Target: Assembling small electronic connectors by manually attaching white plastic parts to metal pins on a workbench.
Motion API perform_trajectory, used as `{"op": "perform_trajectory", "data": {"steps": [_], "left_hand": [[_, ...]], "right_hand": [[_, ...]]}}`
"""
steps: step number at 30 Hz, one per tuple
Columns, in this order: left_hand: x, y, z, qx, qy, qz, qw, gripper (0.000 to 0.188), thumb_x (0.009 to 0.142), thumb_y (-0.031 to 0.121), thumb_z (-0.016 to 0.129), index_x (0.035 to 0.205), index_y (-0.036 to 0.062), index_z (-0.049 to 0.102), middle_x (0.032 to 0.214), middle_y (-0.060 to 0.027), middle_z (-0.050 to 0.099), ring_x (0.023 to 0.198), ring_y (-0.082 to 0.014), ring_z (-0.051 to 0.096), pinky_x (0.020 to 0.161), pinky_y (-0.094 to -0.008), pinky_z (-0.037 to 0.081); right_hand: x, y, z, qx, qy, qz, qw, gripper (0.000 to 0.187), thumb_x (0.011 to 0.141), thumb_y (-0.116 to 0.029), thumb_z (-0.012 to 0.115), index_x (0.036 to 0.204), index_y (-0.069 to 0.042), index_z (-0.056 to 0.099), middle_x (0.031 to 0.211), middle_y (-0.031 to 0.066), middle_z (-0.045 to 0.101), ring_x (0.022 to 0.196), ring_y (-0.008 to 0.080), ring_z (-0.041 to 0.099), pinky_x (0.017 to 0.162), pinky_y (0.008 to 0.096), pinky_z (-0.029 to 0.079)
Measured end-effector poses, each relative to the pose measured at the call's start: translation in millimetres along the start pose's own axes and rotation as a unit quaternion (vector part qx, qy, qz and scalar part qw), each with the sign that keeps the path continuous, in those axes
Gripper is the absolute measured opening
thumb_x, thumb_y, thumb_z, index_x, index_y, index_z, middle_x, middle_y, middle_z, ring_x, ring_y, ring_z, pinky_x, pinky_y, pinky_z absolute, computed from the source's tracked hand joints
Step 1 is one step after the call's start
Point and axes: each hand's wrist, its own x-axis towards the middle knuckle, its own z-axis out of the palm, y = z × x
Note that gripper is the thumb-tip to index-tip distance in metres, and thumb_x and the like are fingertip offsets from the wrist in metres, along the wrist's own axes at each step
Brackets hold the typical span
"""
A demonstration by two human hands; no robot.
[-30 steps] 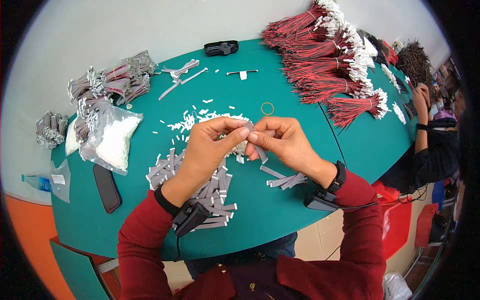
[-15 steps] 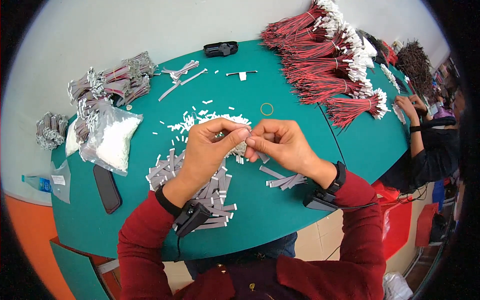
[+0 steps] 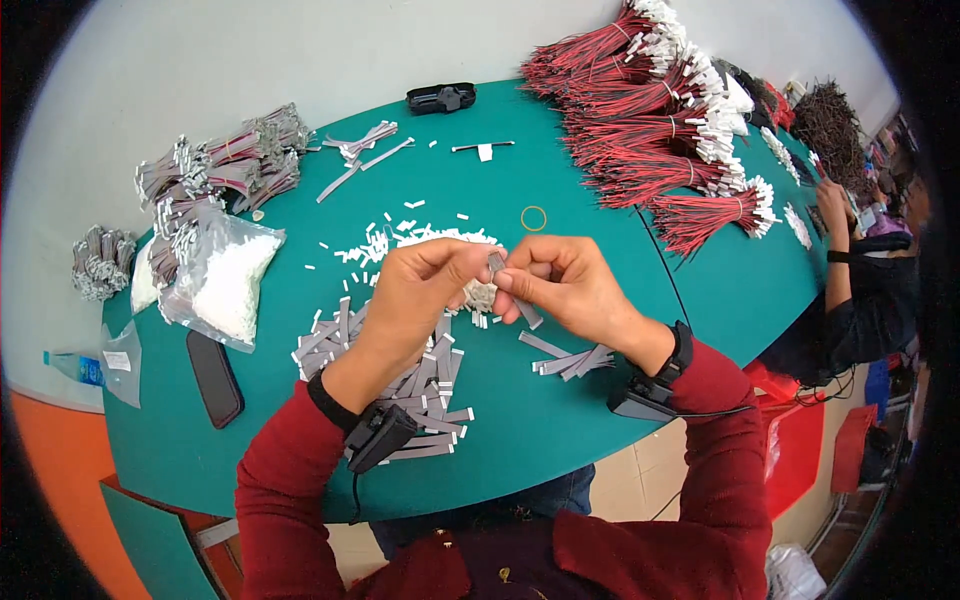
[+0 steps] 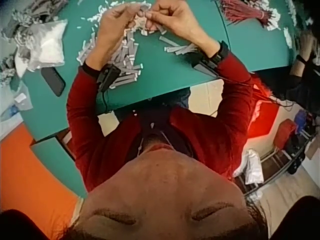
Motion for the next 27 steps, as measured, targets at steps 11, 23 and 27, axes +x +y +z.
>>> {"op": "perform_trajectory", "data": {"steps": [11,23,27], "left_hand": [[-2.3,-3.4,10.3,0.076,0.029,0.116,0.990,0.012,0.084,0.009,0.062,0.088,-0.0014,0.065,0.077,-0.0034,0.063,0.072,-0.0069,0.057,0.064,-0.0197,0.045],[-3.4,1.1,10.8,0.068,0.020,0.075,0.995,0.013,0.084,0.011,0.062,0.086,-0.0010,0.065,0.076,-0.0044,0.062,0.075,-0.0080,0.057,0.069,-0.0228,0.045],[-1.9,-5.2,3.9,0.158,0.034,0.102,0.982,0.013,0.084,0.011,0.061,0.086,-0.0012,0.064,0.076,-0.0041,0.062,0.075,-0.0080,0.057,0.068,-0.0228,0.045]], "right_hand": [[-1.5,-7.3,7.1,-0.041,0.015,0.023,0.999,0.018,0.089,-0.015,0.055,0.079,0.000,0.058,0.068,0.0032,0.061,0.061,0.0060,0.057,0.052,0.0176,0.043],[-2.1,0.0,7.5,-0.048,0.029,0.002,0.998,0.022,0.090,-0.018,0.055,0.076,-0.002,0.061,0.065,0.0005,0.059,0.056,0.0040,0.052,0.049,0.0170,0.039],[-1.0,1.9,9.2,-0.033,0.032,0.006,0.999,0.021,0.090,-0.017,0.055,0.077,-0.002,0.061,0.066,0.0009,0.059,0.057,0.0042,0.053,0.049,0.0172,0.039]]}}
